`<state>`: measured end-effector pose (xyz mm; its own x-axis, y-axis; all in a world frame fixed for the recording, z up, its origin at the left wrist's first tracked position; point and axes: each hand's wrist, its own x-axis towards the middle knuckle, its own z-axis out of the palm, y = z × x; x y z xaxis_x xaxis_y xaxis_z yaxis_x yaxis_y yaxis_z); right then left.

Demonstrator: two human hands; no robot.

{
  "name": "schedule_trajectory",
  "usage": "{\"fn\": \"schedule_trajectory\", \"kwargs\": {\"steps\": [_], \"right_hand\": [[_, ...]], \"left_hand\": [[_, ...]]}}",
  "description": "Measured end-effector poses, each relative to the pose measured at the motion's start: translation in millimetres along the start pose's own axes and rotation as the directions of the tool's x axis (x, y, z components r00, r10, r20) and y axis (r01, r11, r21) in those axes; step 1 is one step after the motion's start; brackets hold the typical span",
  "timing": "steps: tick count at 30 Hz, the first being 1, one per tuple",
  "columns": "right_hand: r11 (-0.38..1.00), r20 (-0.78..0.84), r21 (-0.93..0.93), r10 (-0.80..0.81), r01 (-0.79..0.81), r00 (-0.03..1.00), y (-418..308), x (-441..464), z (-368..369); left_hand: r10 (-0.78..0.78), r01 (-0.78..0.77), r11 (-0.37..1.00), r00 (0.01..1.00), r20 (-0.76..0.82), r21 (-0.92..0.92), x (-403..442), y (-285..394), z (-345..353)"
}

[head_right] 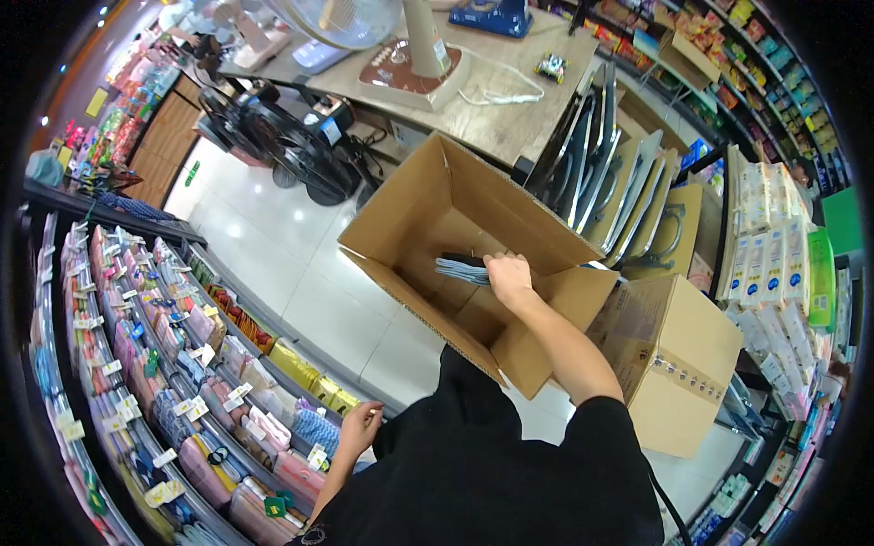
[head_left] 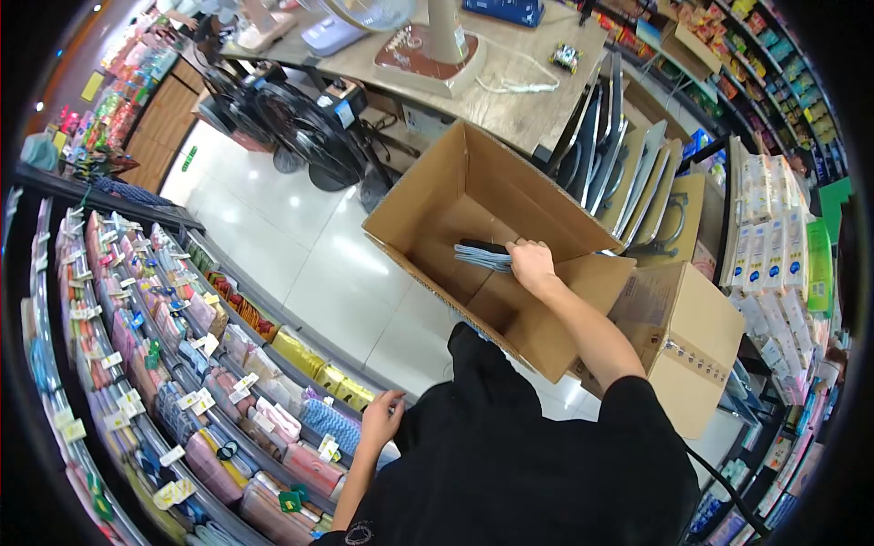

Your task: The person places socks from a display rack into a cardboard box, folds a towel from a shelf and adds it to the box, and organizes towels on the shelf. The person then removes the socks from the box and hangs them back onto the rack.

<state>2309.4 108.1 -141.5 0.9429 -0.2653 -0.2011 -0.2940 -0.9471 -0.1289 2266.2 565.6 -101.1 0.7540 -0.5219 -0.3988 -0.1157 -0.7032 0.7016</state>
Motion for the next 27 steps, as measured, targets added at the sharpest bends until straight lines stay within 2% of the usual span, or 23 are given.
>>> {"fn": "schedule_trajectory", "kwargs": {"steps": [2,3,5,6,7,8,9,11,12,13,14,15,17,19,21,22,24,25,26,27], "right_hand": [[0.999,-0.263,-0.039,-0.020,0.011,0.965,-19.4,-30.6,-43.6],[0.999,-0.271,-0.046,-0.010,-0.003,0.962,-30.2,-53.6,-64.2],[0.996,-0.510,0.072,-0.015,0.060,0.860,-47.7,-98.8,-112.0],[0.990,-0.590,0.103,-0.014,0.092,0.807,-57.4,-123.6,-130.6],[0.992,-0.597,0.092,-0.013,0.085,0.802,-64.3,-147.2,-145.0],[0.987,-0.680,0.077,-0.053,0.142,0.731,-70.2,-170.1,-156.8],[0.979,-0.754,0.058,-0.087,0.197,0.651,-75.2,-193.5,-166.4],[0.979,-0.771,0.058,-0.079,0.193,0.632,-82.3,-240.2,-178.3],[0.969,-0.814,-0.011,-0.152,0.246,0.561,-83.0,-260.4,-181.9],[0.953,-0.845,-0.082,-0.222,0.291,0.487,-82.9,-279.5,-182.0],[0.946,-0.857,-0.105,-0.243,0.308,0.455,-82.2,-297.7,-178.8],[0.953,-0.860,-0.096,-0.225,0.287,0.459,-80.6,-314.8,-178.4],[0.944,-0.871,-0.117,-0.246,0.308,0.425,-78.0,-351.4,-174.1],[0.958,-0.881,-0.104,-0.213,0.267,0.422,-64.9,-383.3,-162.5],[0.969,-0.907,-0.113,-0.191,0.221,0.375,-50.8,-420.7,-151.8],[0.974,-0.913,-0.117,-0.182,0.193,0.365,-41.3,-440.0,-146.7],[0.990,-0.917,-0.086,-0.123,0.112,0.380,-30.2,-488.6,-137.5],[0.994,-0.916,-0.083,-0.103,0.068,0.387,-19.5,-510.6,-133.6],[0.997,-0.922,-0.071,-0.079,0.035,0.379,-9.1,-533.2,-128.0],[0.998,-0.925,-0.060,-0.052,-0.009,0.376,2.3,-555.7,-122.9]], "left_hand": [[0.127,-0.127,0.992,0.992,-0.022,-0.013,4.8,13.9,4.8],[0.143,-0.143,0.990,0.990,-0.018,-0.015,5.2,25.0,5.2],[0.234,-0.242,0.956,0.970,-0.062,-0.168,8.1,48.8,10.3],[0.249,-0.256,0.950,0.966,-0.062,-0.176,6.7,59.4,13.1],[0.233,-0.224,0.899,0.972,-0.022,-0.376,4.1,69.5,15.2],[0.225,-0.173,0.813,0.974,0.025,-0.556,1.5,80.2,15.6],[0.234,-0.179,0.811,0.972,0.030,-0.557,-3.0,94.4,12.8],[0.319,0.045,0.525,0.915,0.246,-0.850,-15.2,120.0,8.4],[0.326,0.051,0.534,0.908,0.262,-0.844,-16.8,123.7,11.3],[0.456,0.266,0.277,0.809,0.370,-0.923,-19.0,124.6,14.5],[0.596,0.500,0.024,0.688,0.414,-0.865,-22.7,127.1,18.9],[0.597,0.515,0.041,0.674,0.434,-0.856,-29.8,141.6,18.9],[0.465,0.404,0.306,0.727,0.506,-0.862,-57.5,181.2,13.8],[0.519,0.388,0.366,0.669,0.532,-0.846,-68.7,206.9,29.5],[0.384,0.433,0.424,0.710,0.591,-0.796,-81.5,231.2,53.3],[0.383,0.443,0.452,0.687,0.617,-0.774,-86.5,243.5,68.7],[0.419,0.040,0.577,0.843,0.338,-0.816,-108.1,263.0,102.7],[0.430,0.052,0.598,0.821,0.375,-0.800,-113.9,275.3,115.9],[0.624,-0.399,0.666,0.761,0.177,-0.630,-120.5,289.0,124.5],[0.820,-0.766,0.551,0.571,0.042,-0.331,-131.1,307.3,137.8]]}}
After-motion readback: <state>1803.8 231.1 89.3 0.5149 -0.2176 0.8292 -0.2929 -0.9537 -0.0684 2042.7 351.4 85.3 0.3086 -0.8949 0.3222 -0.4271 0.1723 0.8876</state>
